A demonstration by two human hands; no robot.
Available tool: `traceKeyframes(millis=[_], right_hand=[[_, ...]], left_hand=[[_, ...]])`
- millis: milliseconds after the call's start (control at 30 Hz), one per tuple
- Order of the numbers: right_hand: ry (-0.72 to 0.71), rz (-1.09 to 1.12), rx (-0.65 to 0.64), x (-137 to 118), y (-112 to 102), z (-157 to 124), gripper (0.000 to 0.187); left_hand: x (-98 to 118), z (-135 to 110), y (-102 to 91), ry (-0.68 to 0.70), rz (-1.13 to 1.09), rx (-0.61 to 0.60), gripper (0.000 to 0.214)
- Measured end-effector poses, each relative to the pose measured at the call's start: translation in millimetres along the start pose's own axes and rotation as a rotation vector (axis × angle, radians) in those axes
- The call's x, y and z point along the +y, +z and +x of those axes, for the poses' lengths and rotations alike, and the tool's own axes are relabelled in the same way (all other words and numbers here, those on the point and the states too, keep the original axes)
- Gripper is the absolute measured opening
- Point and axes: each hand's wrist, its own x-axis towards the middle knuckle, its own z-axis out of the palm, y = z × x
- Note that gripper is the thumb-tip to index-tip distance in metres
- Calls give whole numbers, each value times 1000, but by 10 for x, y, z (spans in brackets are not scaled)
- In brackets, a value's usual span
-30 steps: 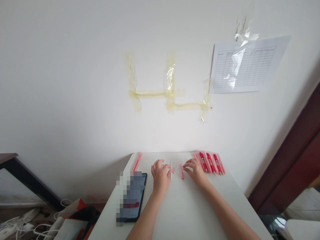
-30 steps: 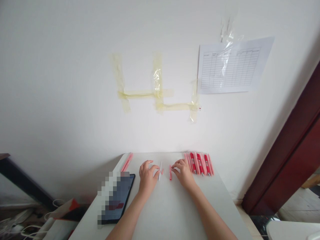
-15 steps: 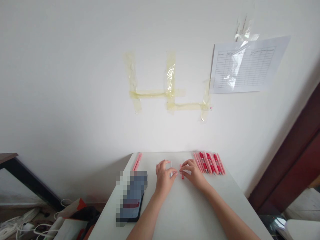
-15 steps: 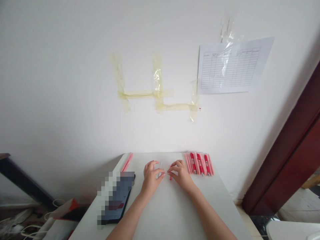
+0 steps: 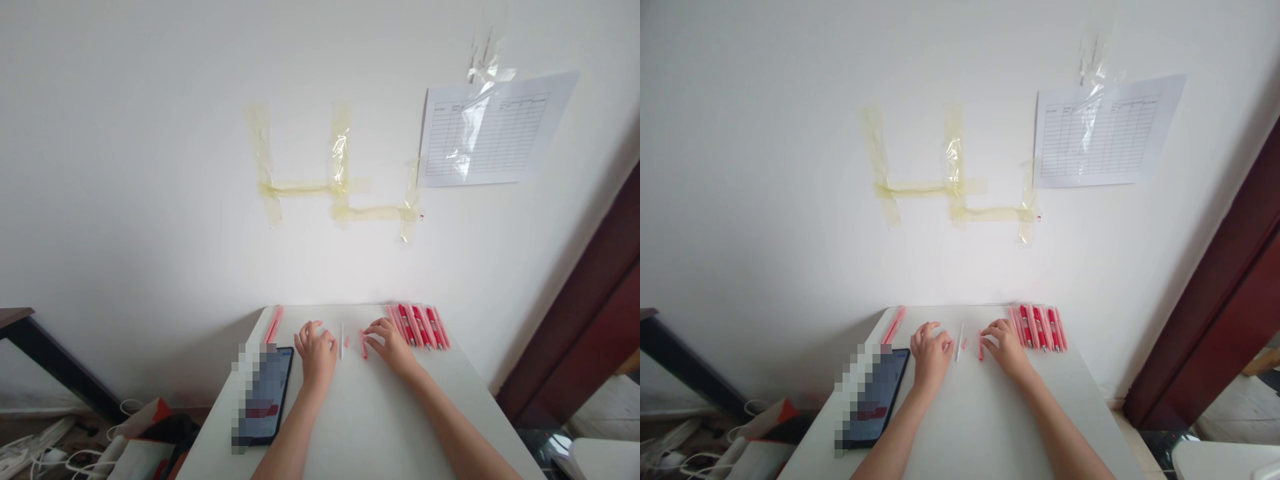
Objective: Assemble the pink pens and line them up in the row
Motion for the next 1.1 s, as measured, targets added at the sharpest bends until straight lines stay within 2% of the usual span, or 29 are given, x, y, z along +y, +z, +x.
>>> traceKeyframes(millis=[200, 500, 900, 1100], right_hand=[[-19, -66, 39, 81, -3, 14, 16], [-52, -121, 53, 65, -9, 16, 16], [-43, -131, 61, 29, -32, 21, 21], [-49, -133, 30, 60, -25, 27, 23]], left_hand=[[17, -18, 12, -33, 49, -74, 14], [-16, 9, 23, -70, 47, -158, 7], [-36, 5, 42, -49, 54, -141, 7], [-70, 28, 53, -25, 26, -73, 6]])
